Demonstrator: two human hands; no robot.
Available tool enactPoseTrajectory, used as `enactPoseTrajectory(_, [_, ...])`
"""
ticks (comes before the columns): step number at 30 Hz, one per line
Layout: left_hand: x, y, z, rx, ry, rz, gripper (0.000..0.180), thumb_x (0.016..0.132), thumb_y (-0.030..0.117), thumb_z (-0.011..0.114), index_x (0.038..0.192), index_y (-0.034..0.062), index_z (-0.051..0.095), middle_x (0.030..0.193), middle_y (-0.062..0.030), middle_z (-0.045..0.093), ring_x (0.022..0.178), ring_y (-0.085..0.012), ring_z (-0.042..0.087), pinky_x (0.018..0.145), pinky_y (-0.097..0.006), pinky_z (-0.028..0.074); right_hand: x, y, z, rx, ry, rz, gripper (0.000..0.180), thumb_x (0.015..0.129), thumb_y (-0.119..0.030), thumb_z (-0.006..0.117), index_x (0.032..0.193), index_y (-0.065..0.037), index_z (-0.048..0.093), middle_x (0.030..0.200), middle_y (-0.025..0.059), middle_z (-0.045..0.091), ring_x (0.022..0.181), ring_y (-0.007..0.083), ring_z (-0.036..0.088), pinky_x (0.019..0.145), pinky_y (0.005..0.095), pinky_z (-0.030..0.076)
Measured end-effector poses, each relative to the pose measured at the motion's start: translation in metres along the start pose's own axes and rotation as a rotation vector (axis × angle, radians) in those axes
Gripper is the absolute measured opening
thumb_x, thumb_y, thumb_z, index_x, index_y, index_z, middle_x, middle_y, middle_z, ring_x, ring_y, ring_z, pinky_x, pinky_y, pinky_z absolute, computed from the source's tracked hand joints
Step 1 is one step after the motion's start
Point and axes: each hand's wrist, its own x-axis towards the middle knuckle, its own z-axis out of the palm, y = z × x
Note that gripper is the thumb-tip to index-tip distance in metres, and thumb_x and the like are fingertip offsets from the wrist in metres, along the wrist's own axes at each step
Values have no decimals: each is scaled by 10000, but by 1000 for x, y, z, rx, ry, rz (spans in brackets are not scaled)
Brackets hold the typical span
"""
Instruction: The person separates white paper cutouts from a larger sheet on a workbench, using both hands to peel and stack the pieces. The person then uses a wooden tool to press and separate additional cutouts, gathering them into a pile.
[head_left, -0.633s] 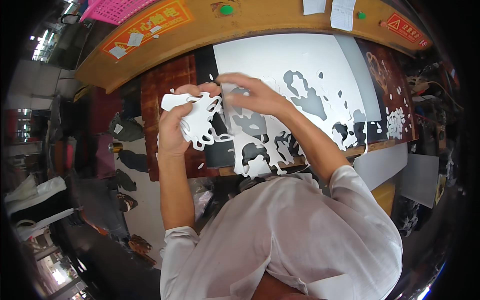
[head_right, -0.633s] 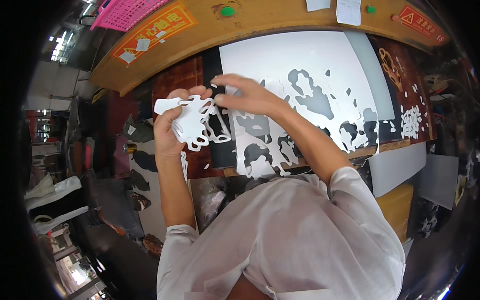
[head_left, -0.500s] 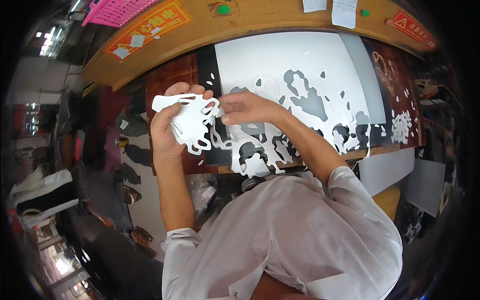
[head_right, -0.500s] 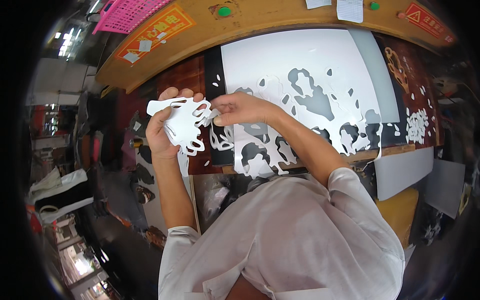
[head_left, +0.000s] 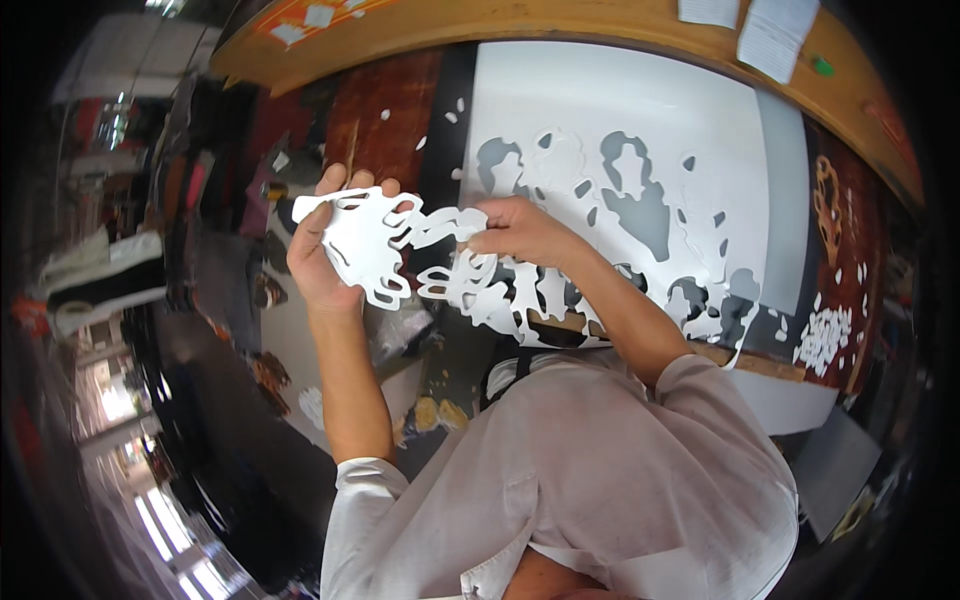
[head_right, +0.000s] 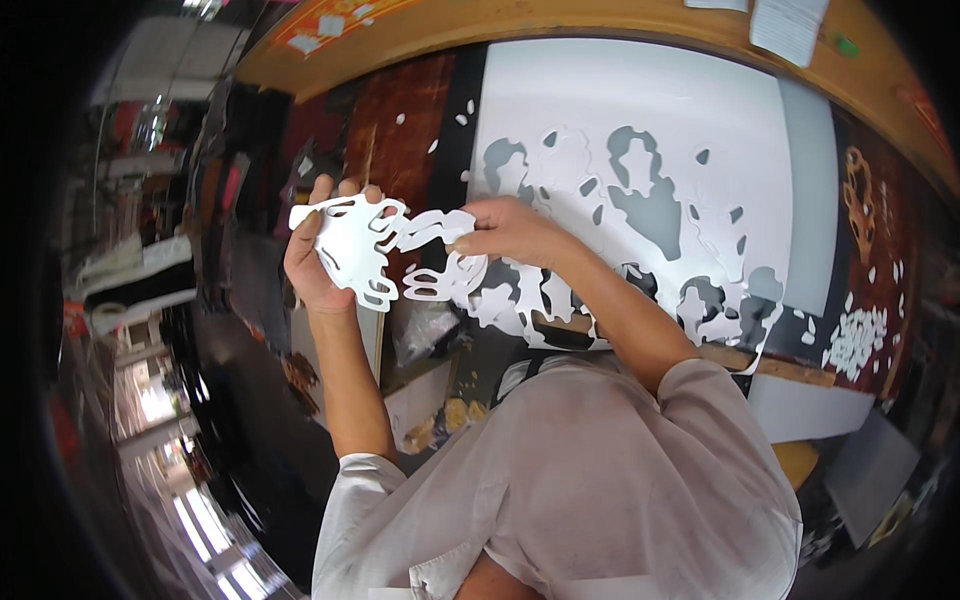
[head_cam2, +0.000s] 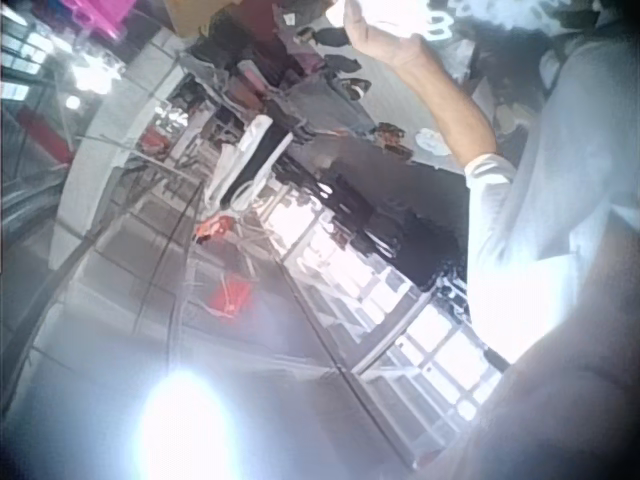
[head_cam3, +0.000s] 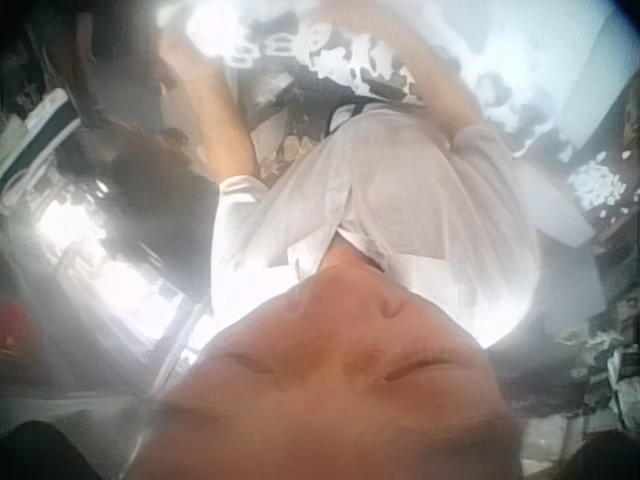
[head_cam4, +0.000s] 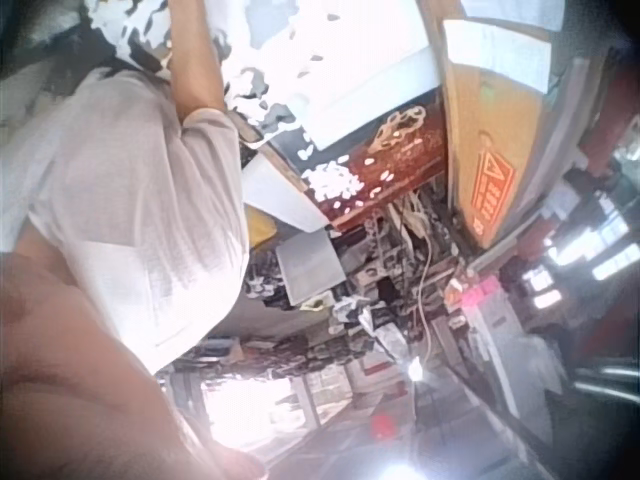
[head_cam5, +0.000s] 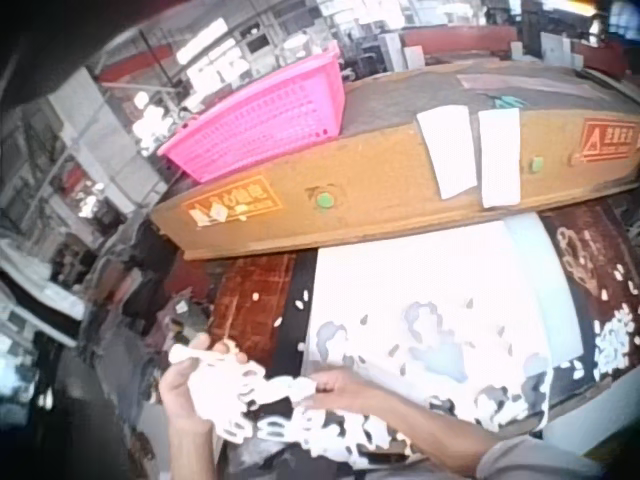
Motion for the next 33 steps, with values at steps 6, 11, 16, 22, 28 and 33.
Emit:
enactPoseTrajectory(6, [-42,0,-42,-83,198,91,413,974,150,601,1359,11,663,1310,-184,698,1303,-449,604,1128,-658,469,-13,-2,16,170,-127,25,471,1029,-46,589,1488,51,552,1304,189,725,1114,248,741,904,381,636])
enactPoseTrajectory(11, [-52,-8,-65,-114,245,121,422,972,99,592,1379,-6,630,1328,-184,699,1345,-451,591,1148,-666,457,-12,-6,20,285,-146,55,499,1017,-13,575,1506,73,522,1329,224,701,1180,311,726,973,456,636])
enactPoseTrajectory(16, [-33,-10,-81,-154,217,88,344,1011,123,600,1319,-12,669,1327,-171,700,1301,-419,633,1102,-621,516,-12,-6,31,264,-7,40,482,1042,-60,589,1507,52,528,1323,212,696,1184,309,723,929,459,657])
enactPoseTrajectory(22, [-10,2,-106,-145,142,-8,475,1098,298,508,1436,-27,582,1436,-221,638,1378,-418,571,1165,-582,456,9,5,49,38,270,85,511,1076,-163,633,1547,-18,500,1201,127,729,995,183,751,777,308,666])
enactPoseTrajectory(28, [-34,26,-153,592,442,-447,571,1109,433,555,1492,10,556,1277,-134,709,1080,-247,736,862,-441,649,40,20,36,-118,446,172,208,1015,-86,680,1213,-46,728,972,26,758,830,107,728,680,252,601])
enactPoseTrajectory(33, [-100,40,-195,676,418,-630,453,1034,241,676,1410,-7,632,1242,-121,724,1021,-207,745,803,-410,673,67,33,42,-431,274,328,259,946,-7,724,1203,-28,749,972,-15,762,821,31,638,721,226,501])
